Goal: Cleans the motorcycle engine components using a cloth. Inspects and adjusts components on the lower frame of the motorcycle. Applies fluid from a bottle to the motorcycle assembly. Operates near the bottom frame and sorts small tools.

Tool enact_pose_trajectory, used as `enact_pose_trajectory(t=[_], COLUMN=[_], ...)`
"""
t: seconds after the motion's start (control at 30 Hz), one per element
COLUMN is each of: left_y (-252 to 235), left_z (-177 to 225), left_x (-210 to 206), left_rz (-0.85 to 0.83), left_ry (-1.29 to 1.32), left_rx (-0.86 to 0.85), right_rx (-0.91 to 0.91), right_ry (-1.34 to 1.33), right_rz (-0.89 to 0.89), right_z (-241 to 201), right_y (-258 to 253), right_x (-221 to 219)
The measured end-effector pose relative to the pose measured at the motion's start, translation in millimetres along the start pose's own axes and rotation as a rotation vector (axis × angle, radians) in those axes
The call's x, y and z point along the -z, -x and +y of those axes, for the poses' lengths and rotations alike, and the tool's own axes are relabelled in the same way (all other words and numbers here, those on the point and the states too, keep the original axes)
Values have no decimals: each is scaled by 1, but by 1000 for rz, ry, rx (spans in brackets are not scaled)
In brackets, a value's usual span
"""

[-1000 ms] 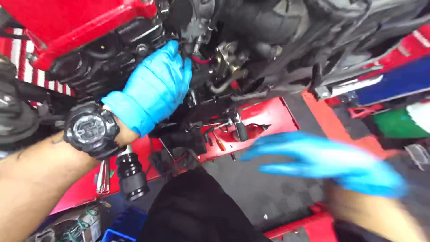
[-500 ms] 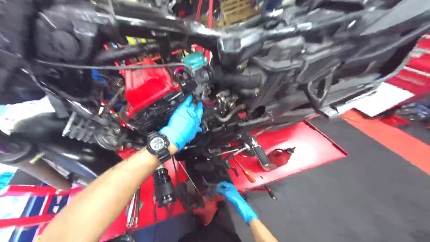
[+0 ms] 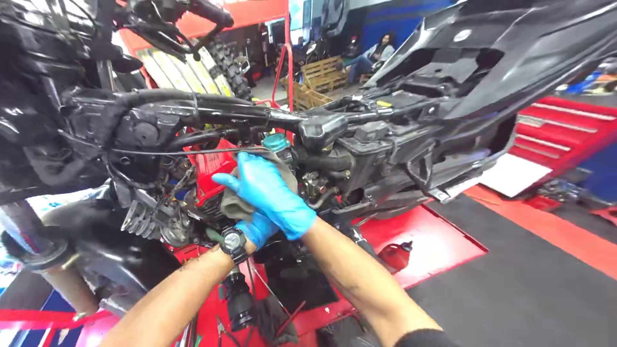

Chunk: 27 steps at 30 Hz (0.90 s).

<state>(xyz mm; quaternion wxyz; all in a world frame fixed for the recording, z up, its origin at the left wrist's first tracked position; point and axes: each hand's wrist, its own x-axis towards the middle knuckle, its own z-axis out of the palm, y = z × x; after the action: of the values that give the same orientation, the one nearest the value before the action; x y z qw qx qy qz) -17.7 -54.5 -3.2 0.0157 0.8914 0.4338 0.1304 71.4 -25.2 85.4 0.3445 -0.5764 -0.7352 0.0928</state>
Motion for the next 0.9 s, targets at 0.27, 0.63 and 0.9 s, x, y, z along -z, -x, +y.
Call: enact_pose_trajectory(t=[0.27, 0.63, 0.9], left_y=[-25, -25, -34], left_z=[0, 7, 8], left_x=[4, 20, 7], left_rz=[-153, -393, -324], left_ry=[-182, -180, -318], left_rx=[-164, -93, -144], right_rx=[-52, -146, -106], right_ry=[132, 201, 165], right_rz=[-182, -89, -250], right_z=[-5, -10, -2], right_y=[-31, -28, -48], right_x=[2, -11, 0])
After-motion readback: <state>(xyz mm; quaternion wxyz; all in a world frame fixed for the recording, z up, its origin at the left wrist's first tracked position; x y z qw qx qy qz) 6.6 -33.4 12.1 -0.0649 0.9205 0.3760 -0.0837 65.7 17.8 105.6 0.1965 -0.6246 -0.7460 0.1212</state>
